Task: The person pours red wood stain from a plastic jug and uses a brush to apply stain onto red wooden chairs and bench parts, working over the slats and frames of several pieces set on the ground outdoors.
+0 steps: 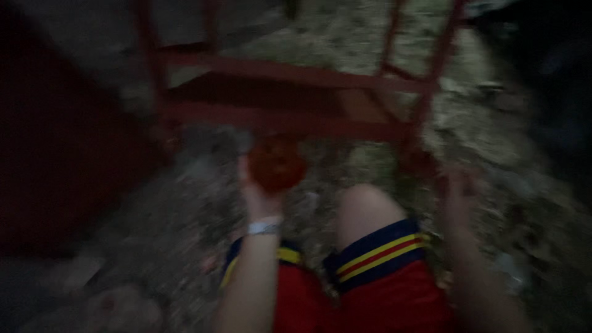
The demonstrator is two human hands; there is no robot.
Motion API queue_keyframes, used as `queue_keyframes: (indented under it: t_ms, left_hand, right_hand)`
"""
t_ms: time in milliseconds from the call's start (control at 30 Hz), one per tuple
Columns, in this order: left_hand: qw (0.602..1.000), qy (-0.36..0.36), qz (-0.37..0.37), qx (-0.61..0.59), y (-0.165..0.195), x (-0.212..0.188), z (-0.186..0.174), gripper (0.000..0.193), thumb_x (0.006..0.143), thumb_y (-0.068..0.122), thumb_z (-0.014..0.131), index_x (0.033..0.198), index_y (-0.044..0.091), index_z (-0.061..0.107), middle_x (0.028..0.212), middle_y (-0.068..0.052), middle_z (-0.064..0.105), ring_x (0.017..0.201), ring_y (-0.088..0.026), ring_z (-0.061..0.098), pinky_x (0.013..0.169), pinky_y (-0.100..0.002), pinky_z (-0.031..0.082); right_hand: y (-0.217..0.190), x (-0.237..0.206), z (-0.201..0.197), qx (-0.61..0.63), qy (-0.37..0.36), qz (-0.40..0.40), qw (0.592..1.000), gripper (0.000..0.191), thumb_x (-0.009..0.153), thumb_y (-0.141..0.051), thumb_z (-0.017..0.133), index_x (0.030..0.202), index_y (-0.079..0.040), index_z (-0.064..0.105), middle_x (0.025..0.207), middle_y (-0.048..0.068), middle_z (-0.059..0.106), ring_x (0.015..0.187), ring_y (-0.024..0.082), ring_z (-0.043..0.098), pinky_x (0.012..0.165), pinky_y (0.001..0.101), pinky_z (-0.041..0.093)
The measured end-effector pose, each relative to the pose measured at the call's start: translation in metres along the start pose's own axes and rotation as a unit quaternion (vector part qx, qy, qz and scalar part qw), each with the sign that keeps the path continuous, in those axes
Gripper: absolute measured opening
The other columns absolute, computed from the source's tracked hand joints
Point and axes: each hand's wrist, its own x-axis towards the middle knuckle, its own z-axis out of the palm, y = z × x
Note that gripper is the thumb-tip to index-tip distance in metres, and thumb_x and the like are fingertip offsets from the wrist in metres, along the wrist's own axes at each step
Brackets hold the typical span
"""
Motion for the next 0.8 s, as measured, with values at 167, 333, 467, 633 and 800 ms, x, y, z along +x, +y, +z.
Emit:
queue_keyframes:
  t_ms: [167,333,467,633,800]
  left_hand:
    - [0.997,0.036,-0.014,-0.072,0.033,-0.016,-0.031,0.073,0.098,0.063,0.039,0.156,0.019,0.040,0.158,-0.013,0.042,0.142,-0.037,0.043,0.115,-0.059,0.039]
    - [0.987,0.033,0.036,-0.150,0.099,-0.041,-0.066,0.076,0.101,0.063,0.043,0.159,0.016,0.040,0.161,-0.014,0.040,0.146,-0.037,0.040,0.118,-0.057,0.037]
    - [0.974,0.139,0.063,-0.168,0.121,-0.029,-0.077,0.076,0.098,0.063,0.046,0.158,0.017,0.040,0.159,-0.016,0.041,0.144,-0.040,0.040,0.116,-0.059,0.037]
    - [0.948,0.233,0.156,-0.151,0.147,-0.018,-0.101,0.081,0.092,0.066,0.047,0.157,0.019,0.038,0.160,-0.014,0.041,0.144,-0.040,0.042,0.116,-0.062,0.037]
    - [0.934,0.217,0.200,-0.199,0.170,-0.027,-0.120,0.079,0.092,0.064,0.050,0.157,0.020,0.040,0.157,-0.013,0.043,0.141,-0.039,0.044,0.116,-0.060,0.037]
  right_hand:
    - [-0.132,0.009,0.086,0.172,-0.042,0.130,0.976,0.022,0.108,-0.013,0.050,0.111,-0.004,0.069,0.119,0.012,0.069,0.108,0.025,0.067,0.094,0.0428,0.060]
    - [-0.196,0.003,0.175,0.142,-0.330,0.056,0.932,0.028,0.103,-0.003,0.050,0.127,0.005,0.063,0.144,0.014,0.061,0.132,0.031,0.061,0.102,0.0479,0.055]
    - [-0.179,0.027,0.241,0.147,-0.391,0.102,0.903,0.039,0.095,0.000,0.049,0.130,-0.002,0.066,0.144,0.003,0.060,0.124,0.028,0.065,0.094,0.0434,0.059]
    - [-0.121,0.023,0.364,0.085,-0.526,-0.076,0.843,0.013,0.095,-0.004,0.066,0.105,0.002,0.071,0.113,0.012,0.070,0.107,0.029,0.069,0.092,0.0404,0.058]
    - [-0.094,0.003,0.511,-0.027,-0.538,-0.386,0.749,0.008,0.097,-0.009,0.071,0.102,-0.003,0.070,0.102,0.011,0.073,0.095,0.023,0.072,0.080,0.0367,0.057]
